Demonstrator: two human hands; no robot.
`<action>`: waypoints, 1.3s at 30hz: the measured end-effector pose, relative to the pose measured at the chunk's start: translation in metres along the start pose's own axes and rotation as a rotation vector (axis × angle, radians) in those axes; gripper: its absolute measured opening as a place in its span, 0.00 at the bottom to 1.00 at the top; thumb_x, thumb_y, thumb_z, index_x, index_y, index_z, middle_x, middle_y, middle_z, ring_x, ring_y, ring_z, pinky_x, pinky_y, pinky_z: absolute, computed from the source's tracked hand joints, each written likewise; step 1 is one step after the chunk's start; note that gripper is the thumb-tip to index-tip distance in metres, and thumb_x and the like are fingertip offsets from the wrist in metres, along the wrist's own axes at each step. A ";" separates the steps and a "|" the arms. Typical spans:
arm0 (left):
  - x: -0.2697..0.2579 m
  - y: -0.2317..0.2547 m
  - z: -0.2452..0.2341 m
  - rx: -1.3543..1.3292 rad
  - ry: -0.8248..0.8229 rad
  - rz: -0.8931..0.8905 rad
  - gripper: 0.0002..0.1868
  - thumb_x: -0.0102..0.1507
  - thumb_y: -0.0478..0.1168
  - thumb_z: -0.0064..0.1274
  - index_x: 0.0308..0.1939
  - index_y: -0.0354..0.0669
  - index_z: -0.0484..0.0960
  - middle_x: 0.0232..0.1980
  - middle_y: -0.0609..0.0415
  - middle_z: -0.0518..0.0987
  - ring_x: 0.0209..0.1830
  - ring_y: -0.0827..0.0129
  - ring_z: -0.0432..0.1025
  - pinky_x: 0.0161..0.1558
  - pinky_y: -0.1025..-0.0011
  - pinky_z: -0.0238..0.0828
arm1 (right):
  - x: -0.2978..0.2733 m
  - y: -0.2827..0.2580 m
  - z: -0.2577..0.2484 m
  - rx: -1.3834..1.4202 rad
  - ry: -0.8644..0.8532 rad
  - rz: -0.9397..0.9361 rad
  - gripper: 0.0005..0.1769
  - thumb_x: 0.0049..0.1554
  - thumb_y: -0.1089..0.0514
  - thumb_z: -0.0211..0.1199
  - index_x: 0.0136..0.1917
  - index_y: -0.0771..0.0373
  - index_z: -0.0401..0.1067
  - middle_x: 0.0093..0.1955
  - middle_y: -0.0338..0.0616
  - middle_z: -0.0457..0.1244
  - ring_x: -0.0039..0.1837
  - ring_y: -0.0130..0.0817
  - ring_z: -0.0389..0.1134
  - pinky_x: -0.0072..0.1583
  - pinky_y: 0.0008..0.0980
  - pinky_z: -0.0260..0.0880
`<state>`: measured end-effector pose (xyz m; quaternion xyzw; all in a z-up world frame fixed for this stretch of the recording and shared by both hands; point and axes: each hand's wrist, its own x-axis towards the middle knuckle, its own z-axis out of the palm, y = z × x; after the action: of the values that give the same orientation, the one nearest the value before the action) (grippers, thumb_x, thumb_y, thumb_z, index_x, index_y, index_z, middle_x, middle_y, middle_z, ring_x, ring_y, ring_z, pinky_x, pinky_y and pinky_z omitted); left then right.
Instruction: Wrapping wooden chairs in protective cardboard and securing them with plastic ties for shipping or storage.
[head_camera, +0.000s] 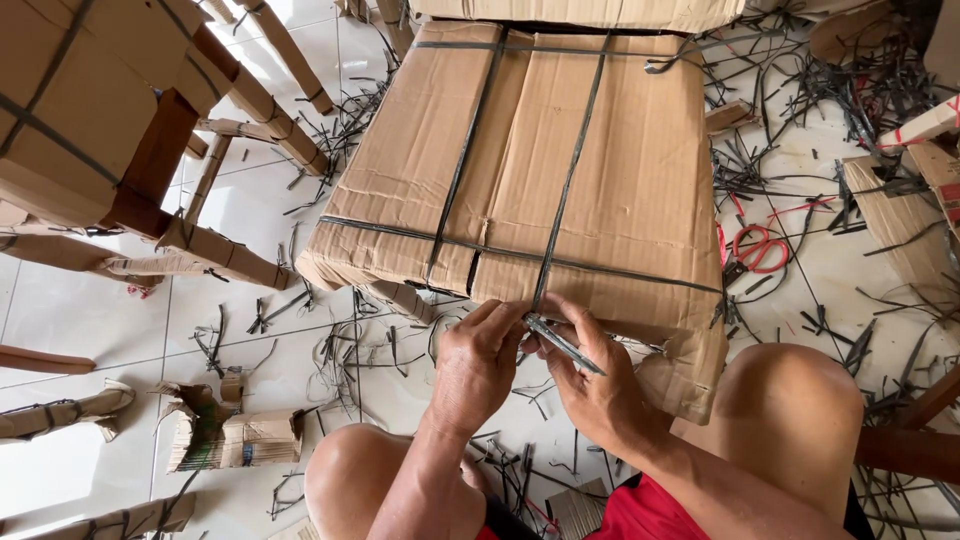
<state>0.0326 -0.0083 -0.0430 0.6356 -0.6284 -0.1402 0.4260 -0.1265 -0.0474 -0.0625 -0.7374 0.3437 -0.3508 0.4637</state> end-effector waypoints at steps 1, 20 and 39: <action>0.000 0.002 0.001 -0.050 -0.008 -0.012 0.16 0.59 0.25 0.54 0.49 0.41 0.84 0.34 0.57 0.81 0.21 0.74 0.73 0.23 0.75 0.70 | 0.002 0.002 0.000 0.065 -0.031 0.026 0.33 0.54 0.73 0.58 0.72 0.64 0.59 0.52 0.46 0.71 0.50 0.30 0.75 0.48 0.27 0.79; -0.009 -0.014 0.017 -0.742 0.053 -0.373 0.12 0.67 0.25 0.44 0.43 0.35 0.85 0.37 0.53 0.86 0.28 0.77 0.74 0.31 0.79 0.78 | -0.039 0.014 0.006 -0.565 -0.083 -0.421 0.12 0.53 0.64 0.72 0.36 0.61 0.68 0.36 0.39 0.61 0.28 0.26 0.58 0.24 0.23 0.61; -0.012 -0.030 0.013 -0.935 0.091 -0.538 0.13 0.70 0.37 0.50 0.39 0.28 0.83 0.31 0.47 0.83 0.33 0.68 0.76 0.42 0.71 0.76 | -0.073 -0.002 0.042 -0.472 -0.133 -0.778 0.11 0.61 0.57 0.68 0.39 0.61 0.72 0.55 0.53 0.61 0.64 0.47 0.62 0.68 0.39 0.66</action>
<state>0.0417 -0.0068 -0.0761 0.5222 -0.2948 -0.4813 0.6393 -0.1287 0.0326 -0.0887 -0.9180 0.0813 -0.3630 0.1376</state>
